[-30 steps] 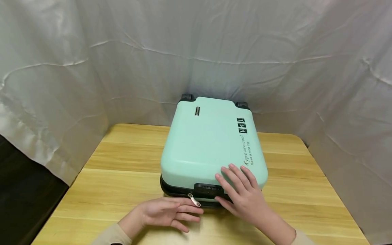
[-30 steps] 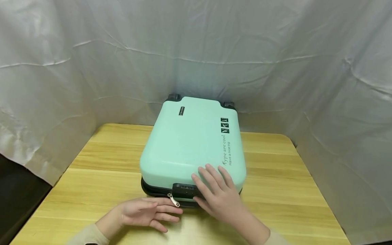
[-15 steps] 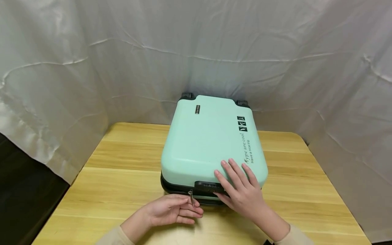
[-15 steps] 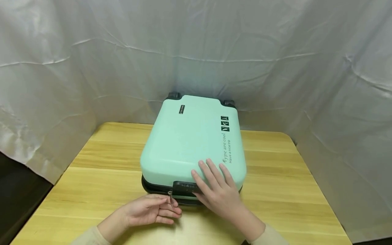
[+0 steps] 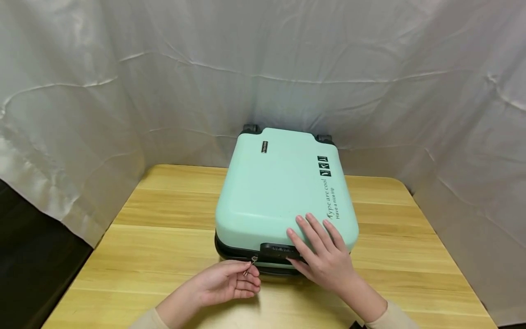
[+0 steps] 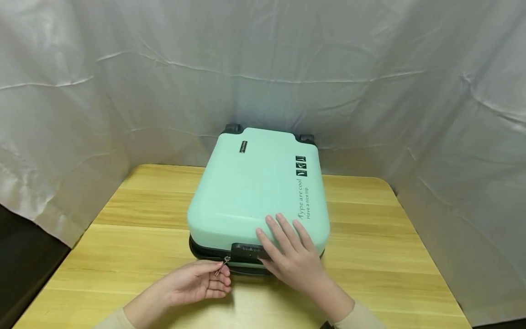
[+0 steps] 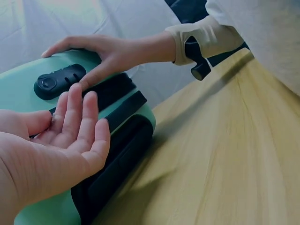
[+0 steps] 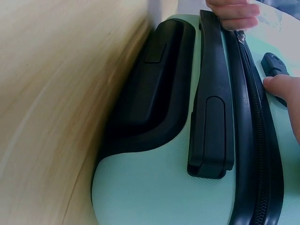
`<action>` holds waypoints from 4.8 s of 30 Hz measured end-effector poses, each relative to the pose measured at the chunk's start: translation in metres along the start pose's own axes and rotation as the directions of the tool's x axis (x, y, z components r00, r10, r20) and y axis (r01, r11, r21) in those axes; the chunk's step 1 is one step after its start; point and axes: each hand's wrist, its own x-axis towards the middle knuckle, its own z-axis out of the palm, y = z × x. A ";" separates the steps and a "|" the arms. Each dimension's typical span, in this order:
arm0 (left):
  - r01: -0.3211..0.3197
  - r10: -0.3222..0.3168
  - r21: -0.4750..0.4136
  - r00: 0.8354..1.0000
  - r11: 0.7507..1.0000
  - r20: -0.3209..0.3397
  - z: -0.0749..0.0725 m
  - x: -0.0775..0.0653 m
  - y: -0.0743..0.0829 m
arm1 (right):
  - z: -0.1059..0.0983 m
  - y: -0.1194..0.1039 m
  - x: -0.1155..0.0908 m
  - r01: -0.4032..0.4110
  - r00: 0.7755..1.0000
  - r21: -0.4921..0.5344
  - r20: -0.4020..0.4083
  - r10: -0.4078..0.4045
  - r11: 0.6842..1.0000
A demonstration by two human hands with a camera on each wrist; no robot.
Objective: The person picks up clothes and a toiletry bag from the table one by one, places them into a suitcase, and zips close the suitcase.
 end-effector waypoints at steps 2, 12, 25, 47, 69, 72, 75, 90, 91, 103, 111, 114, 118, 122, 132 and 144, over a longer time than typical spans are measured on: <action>0.009 -0.009 -0.008 0.999 1.000 -0.034 0.000 -0.003 0.001 | 0.000 0.000 0.001 0.002 1.000 0.004 -0.006 -0.002 1.000; -0.010 0.009 -0.009 0.994 1.000 -0.107 -0.003 -0.012 0.008 | -0.002 -0.002 0.008 0.019 0.999 -0.029 -0.025 -0.019 0.999; -0.064 0.060 -0.033 0.992 0.997 -0.113 -0.017 -0.032 0.016 | -0.002 0.000 0.013 0.035 0.997 -0.090 -0.064 -0.041 0.995; -0.172 0.167 -0.179 0.985 0.969 -0.040 -0.056 -0.061 0.026 | -0.002 0.000 0.017 0.058 0.991 -0.101 -0.117 -0.069 0.993; -0.213 0.214 -0.029 0.975 0.977 0.061 -0.081 -0.040 0.023 | -0.004 -0.013 0.015 -0.076 0.996 0.006 0.046 0.075 0.997; -0.220 0.230 -0.094 0.967 0.971 0.109 -0.082 -0.040 0.022 | -0.003 -0.009 0.018 -0.053 0.999 0.012 0.001 0.053 0.999; -0.220 0.238 -0.148 0.964 0.964 0.119 -0.081 -0.039 0.021 | -0.002 -0.005 0.021 -0.034 0.998 0.017 -0.048 0.035 0.999; -0.228 0.244 -0.415 0.970 0.881 -0.016 -0.076 -0.043 0.024 | -0.002 -0.003 0.031 -0.022 0.990 0.043 -0.140 0.028 0.999; -0.228 0.239 -0.429 0.971 0.874 -0.029 -0.075 -0.043 0.026 | -0.003 -0.003 0.031 -0.023 0.989 0.044 -0.144 0.029 0.999; -0.173 0.127 -0.558 0.984 0.812 -0.121 -0.075 -0.037 0.048 | -0.002 -0.002 0.032 -0.022 0.987 0.079 -0.160 0.034 0.997; -0.148 0.116 -0.349 0.987 0.925 -0.110 -0.083 -0.036 0.053 | -0.002 -0.003 0.030 -0.015 0.989 0.065 -0.148 0.025 0.998; -0.132 0.114 -0.132 0.983 0.982 -0.141 -0.090 -0.035 0.059 | -0.002 -0.004 0.027 -0.021 0.993 0.063 -0.117 0.028 0.998; -0.076 0.109 0.135 0.962 0.988 -0.251 -0.095 -0.032 0.069 | -0.002 -0.006 0.024 -0.037 0.995 0.063 -0.087 0.042 0.997; -0.019 0.140 0.321 0.922 0.947 -0.361 -0.098 -0.029 0.076 | -0.004 -0.007 0.021 -0.051 0.997 0.067 -0.059 0.055 0.996; 0.065 0.274 0.565 0.825 0.823 -0.494 -0.097 -0.014 0.098 | -0.011 -0.009 0.025 -0.064 0.996 0.083 -0.051 0.069 0.994; 0.008 0.552 0.736 0.657 0.677 -0.514 -0.084 -0.001 0.141 | -0.025 0.003 0.020 -0.091 0.976 0.113 -0.188 0.111 0.989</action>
